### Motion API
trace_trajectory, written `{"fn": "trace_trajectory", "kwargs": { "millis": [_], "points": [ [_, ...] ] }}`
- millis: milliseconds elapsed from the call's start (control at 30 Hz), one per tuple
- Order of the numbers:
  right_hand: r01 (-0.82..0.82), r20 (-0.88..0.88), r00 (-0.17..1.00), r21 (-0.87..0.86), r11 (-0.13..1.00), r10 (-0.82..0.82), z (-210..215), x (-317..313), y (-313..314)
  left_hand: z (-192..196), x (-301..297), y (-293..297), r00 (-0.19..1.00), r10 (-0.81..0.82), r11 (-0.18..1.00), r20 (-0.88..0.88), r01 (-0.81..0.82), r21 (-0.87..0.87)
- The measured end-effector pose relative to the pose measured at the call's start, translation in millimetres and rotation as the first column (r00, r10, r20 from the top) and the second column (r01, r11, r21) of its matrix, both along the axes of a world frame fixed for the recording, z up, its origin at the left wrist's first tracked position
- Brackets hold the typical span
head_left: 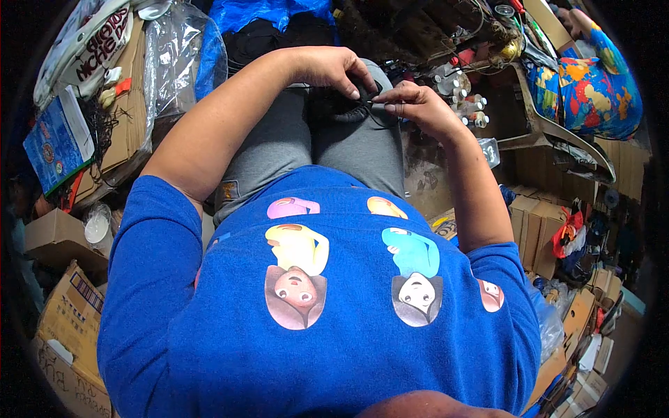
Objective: The recorder is lacing or threading laces into a black shoe in a manufacturing workshop.
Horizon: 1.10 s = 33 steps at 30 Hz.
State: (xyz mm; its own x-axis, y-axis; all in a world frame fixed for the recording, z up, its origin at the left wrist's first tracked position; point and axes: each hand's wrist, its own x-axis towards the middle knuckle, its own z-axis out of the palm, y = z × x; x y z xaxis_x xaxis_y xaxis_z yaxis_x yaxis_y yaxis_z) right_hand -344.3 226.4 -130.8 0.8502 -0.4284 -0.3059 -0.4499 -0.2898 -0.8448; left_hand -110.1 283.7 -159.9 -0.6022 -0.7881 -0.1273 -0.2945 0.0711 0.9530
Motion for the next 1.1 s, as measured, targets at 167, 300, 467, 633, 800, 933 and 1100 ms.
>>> {"fn": "trace_trajectory", "kwargs": {
  "millis": [167,300,467,633,800,933,1100],
  "points": [
    [-0.014,0.086,0.996,0.251,0.968,-0.008,-22.2,-6.6,-15.9,4.7,-1.3,-2.2,1.0,0.006,1.0,0.015,-0.006,-0.009],
    [-0.002,0.098,0.995,0.332,0.943,-0.032,-28.8,-5.8,-18.8,-2.9,0.1,-3.2,0.999,0.016,1.0,-0.037,-0.016,-0.023],
    [0.135,0.166,0.971,0.22,0.966,-0.173,-31.8,0.9,6.8,4.0,-2.6,2.6,0.997,0.068,0.997,-0.041,-0.066,0.032],
    [0.231,0.203,0.959,-0.159,0.96,-0.197,-11.3,9.4,38.1,1.4,5.9,19.2,0.912,0.359,0.89,0.198,-0.27,-0.368],
    [0.211,0.178,0.975,-0.52,0.827,-0.137,-0.7,5.1,59.6,13.3,6.4,73.9,0.823,0.55,0.708,0.141,-0.371,-0.601],
    [0.206,0.185,0.977,-0.729,0.653,-0.102,-10.9,4.8,81.7,11.5,-5.4,98.3,0.753,0.654,0.651,0.07,-0.513,-0.559],
    [0.137,0.092,0.99,-0.757,0.639,-0.103,-8.2,4.3,80.6,10.7,-12.3,111.0,0.727,0.682,0.615,0.081,-0.511,-0.601]
  ]
}}
